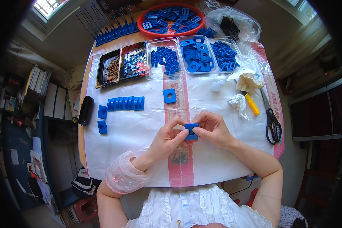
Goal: Manually assemble and glue small plastic electronic housing components.
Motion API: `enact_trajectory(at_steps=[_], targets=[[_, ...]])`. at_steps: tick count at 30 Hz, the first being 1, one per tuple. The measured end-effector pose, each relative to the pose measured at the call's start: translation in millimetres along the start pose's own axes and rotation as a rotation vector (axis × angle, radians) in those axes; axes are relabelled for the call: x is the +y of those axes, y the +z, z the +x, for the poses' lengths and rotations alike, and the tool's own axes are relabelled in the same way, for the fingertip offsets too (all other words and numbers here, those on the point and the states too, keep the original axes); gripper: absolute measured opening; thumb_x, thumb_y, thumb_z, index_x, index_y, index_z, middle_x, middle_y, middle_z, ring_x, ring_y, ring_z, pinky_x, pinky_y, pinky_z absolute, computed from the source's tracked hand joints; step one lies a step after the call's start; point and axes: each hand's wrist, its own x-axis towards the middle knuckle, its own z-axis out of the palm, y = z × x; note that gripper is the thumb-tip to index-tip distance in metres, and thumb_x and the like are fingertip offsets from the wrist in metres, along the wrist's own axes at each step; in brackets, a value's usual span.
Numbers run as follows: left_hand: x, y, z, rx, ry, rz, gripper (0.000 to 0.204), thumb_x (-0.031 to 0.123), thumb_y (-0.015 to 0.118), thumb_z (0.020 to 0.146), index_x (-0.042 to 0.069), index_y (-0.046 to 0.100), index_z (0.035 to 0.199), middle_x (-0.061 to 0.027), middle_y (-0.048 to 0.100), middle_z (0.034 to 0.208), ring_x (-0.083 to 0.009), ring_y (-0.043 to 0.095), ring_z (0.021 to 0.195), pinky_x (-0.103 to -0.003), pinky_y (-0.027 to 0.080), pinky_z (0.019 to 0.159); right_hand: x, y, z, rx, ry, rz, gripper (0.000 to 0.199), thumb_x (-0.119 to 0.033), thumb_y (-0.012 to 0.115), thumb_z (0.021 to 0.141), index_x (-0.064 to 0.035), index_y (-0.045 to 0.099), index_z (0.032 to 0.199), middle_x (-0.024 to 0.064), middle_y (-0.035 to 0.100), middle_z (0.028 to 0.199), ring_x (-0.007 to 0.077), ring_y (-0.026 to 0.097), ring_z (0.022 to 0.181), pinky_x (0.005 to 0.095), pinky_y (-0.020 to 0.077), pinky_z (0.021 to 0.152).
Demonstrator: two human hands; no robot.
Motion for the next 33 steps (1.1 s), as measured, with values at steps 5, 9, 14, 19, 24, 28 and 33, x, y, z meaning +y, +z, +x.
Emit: enact_trajectory(at_steps=[5,9,14,19,24,28,33], targets=[[2.5,-0.7,-1.4,0.001,-0.017,0.007,0.016,0.014,0.05,0.102,0.004,0.046,0.113,-0.0129,0.07,0.101,-0.0162,0.069,0.091,-0.026,0.057,0.076,-0.9,1.6,0.7,0.0,-0.009,0.014,0.011,0.002,0.065,0.087,-0.0004,0.059,0.097,0.0049,0.062,0.094,0.0087,0.061,0.08,0.0231,0.0515,0.066],[-0.2,-0.1,-0.3,0.005,-0.013,-0.014,0.015,0.013,0.05,0.102,0.004,0.045,0.113,-0.0139,0.07,0.099,-0.0167,0.069,0.09,-0.025,0.056,0.075,-0.2,-0.4,0.0,-0.003,-0.001,-0.01,0.01,0.0,0.064,0.089,0.0006,0.058,0.097,0.0033,0.063,0.09,0.0082,0.062,0.081,0.0244,0.0526,0.07],[0.5,0.4,0.5,-0.01,-0.007,-0.009,0.017,0.014,0.049,0.102,0.003,0.044,0.115,-0.0152,0.07,0.101,-0.0171,0.069,0.09,-0.025,0.056,0.074,-1.8,-0.5,0.1,-0.007,-0.001,0.0,0.01,-0.001,0.063,0.089,0.0006,0.058,0.097,0.0035,0.064,0.088,0.0084,0.062,0.08,0.0243,0.0524,0.068],[2.0,-0.9,0.1,-0.02,-0.002,0.002,0.018,0.013,0.05,0.101,0.003,0.043,0.115,-0.0155,0.069,0.102,-0.0173,0.069,0.091,-0.026,0.055,0.075,-3.6,1.1,0.6,0.002,-0.01,-0.006,0.01,-0.001,0.063,0.089,0.0007,0.058,0.097,0.0036,0.064,0.087,0.0086,0.063,0.08,0.0244,0.0524,0.068],[-1.3,-0.5,0.1,-0.015,0.02,-0.004,0.018,0.012,0.05,0.101,0.003,0.043,0.115,-0.015,0.069,0.102,-0.0164,0.069,0.091,-0.026,0.055,0.077,-3.0,1.2,0.2,0.012,0.0,0.009,0.011,0.0,0.064,0.088,-0.0006,0.058,0.098,0.004,0.063,0.092,0.0082,0.062,0.079,0.0235,0.0519,0.067],[-0.5,0.1,-0.9,0.003,0.022,-0.004,0.018,0.012,0.05,0.101,0.003,0.043,0.115,-0.0151,0.069,0.102,-0.0162,0.069,0.091,-0.026,0.055,0.076,-3.4,-0.4,0.0,0.01,0.014,-0.008,0.015,-0.004,0.063,0.09,0.0001,0.058,0.103,0.004,0.064,0.09,0.0078,0.062,0.079,0.0236,0.0506,0.067],[-1.0,-1.7,-0.1,0.003,0.009,-0.013,0.02,0.012,0.05,0.101,0.003,0.041,0.116,-0.0166,0.069,0.102,-0.0168,0.069,0.09,-0.027,0.055,0.077,-5.4,-0.7,-0.7,0.019,0.021,-0.021,0.016,-0.006,0.063,0.09,-0.0008,0.058,0.104,0.0038,0.065,0.091,0.0073,0.061,0.08,0.0229,0.0498,0.066]])
